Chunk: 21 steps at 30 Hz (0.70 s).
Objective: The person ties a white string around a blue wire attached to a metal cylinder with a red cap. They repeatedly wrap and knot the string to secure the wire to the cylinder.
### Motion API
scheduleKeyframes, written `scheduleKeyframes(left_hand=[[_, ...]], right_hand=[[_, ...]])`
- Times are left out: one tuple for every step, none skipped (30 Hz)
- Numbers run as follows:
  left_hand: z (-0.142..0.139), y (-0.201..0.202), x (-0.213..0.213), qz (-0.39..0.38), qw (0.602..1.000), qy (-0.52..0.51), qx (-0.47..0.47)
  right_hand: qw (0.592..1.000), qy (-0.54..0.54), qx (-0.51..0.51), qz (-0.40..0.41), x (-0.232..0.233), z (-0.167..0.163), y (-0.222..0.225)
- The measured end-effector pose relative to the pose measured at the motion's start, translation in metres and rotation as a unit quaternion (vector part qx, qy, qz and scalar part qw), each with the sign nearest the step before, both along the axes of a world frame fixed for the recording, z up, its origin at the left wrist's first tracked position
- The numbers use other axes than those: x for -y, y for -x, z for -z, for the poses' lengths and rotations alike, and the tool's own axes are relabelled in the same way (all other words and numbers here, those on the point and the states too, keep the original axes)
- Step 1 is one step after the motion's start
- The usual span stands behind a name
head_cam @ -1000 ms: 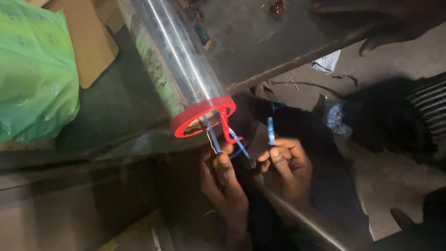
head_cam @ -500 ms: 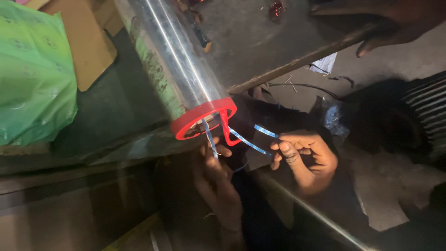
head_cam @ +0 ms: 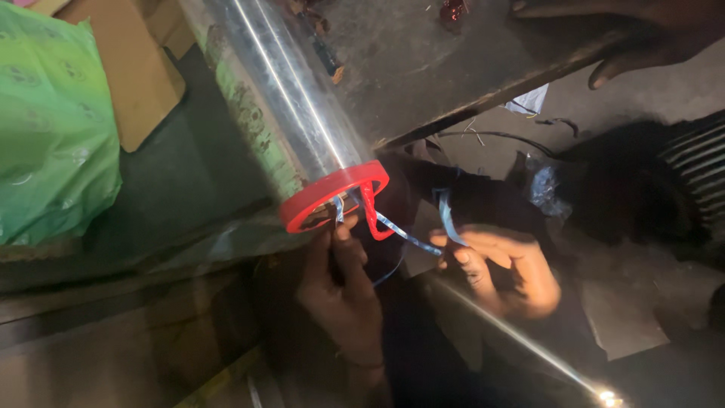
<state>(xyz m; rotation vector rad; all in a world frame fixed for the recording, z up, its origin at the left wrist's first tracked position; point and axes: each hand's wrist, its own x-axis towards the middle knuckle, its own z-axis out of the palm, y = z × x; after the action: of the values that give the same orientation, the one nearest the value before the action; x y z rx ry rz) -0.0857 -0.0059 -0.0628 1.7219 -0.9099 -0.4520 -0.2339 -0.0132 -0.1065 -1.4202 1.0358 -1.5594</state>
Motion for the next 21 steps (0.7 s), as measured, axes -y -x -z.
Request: scheduleKeyframes(left_hand=[[0.000,0.000,0.001,-0.001,1.000,0.009,0.019],[0.000,0.000,0.002,-0.002,0.999,0.018,0.038],[0.000,0.000,0.002,-0.002,0.998,0.028,0.057],[-0.001,0.000,0.002,-0.009,0.999,0.022,0.046],[-0.001,0.000,0.002,-0.015,0.999,0.018,0.036],[-0.001,0.001,0.001,-0.019,0.999,0.013,0.025],[-0.002,0.000,-0.002,-0.011,0.996,0.045,0.077],[-0.002,-0.001,-0.005,-0.004,0.989,0.075,0.128],[-0.002,-0.002,-0.009,0.004,0.978,0.104,0.178],[-0.001,-0.002,-0.013,-0.011,0.970,0.114,0.213],[0.000,0.000,-0.019,-0.029,0.961,0.124,0.247],[0.002,-0.001,-0.024,-0.048,0.949,0.132,0.281],[0.004,-0.002,-0.027,-0.044,0.942,0.119,0.310],[0.006,-0.005,-0.032,-0.039,0.934,0.104,0.339],[0.007,-0.009,-0.035,-0.036,0.925,0.089,0.369],[0.007,-0.012,-0.039,0.006,0.926,0.091,0.367],[0.006,-0.015,-0.043,0.049,0.925,0.092,0.365],[0.005,-0.018,-0.044,0.091,0.923,0.095,0.361],[0.004,-0.021,-0.044,0.092,0.922,0.093,0.365],[0.003,-0.023,-0.043,0.094,0.920,0.091,0.369],[0.001,-0.023,-0.042,0.097,0.918,0.089,0.373]], right_hand=[[0.999,0.034,-0.006,-0.001,0.001,0.000,0.000],[0.997,0.040,-0.058,0.029,0.002,0.000,0.001],[0.991,0.047,-0.109,0.060,0.004,0.000,0.003],[0.981,0.055,-0.160,0.091,0.006,-0.001,0.005],[0.988,0.022,-0.135,0.072,0.006,-0.003,0.007],[0.992,-0.010,-0.110,0.054,0.005,-0.005,0.010],[0.995,-0.043,-0.086,0.035,0.004,-0.008,0.011],[0.997,-0.041,-0.062,-0.021,0.006,-0.011,0.014],[0.996,-0.039,-0.038,-0.077,0.007,-0.013,0.018],[0.990,-0.037,-0.013,-0.134,0.009,-0.015,0.020],[0.986,-0.065,-0.055,-0.146,0.012,-0.017,0.021],[0.978,-0.094,-0.096,-0.159,0.014,-0.020,0.021],[0.968,-0.124,-0.135,-0.173,0.016,-0.022,0.021],[0.966,-0.105,-0.127,-0.198,0.018,-0.025,0.021],[0.963,-0.086,-0.118,-0.225,0.020,-0.028,0.020],[0.959,-0.066,-0.110,-0.252,0.024,-0.031,0.020],[0.955,-0.053,-0.124,-0.263,0.028,-0.035,0.019],[0.951,-0.040,-0.138,-0.274,0.032,-0.039,0.019],[0.946,-0.027,-0.152,-0.284,0.035,-0.043,0.019],[0.950,-0.003,-0.151,-0.275,0.037,-0.047,0.017],[0.953,0.020,-0.149,-0.264,0.038,-0.050,0.016]])
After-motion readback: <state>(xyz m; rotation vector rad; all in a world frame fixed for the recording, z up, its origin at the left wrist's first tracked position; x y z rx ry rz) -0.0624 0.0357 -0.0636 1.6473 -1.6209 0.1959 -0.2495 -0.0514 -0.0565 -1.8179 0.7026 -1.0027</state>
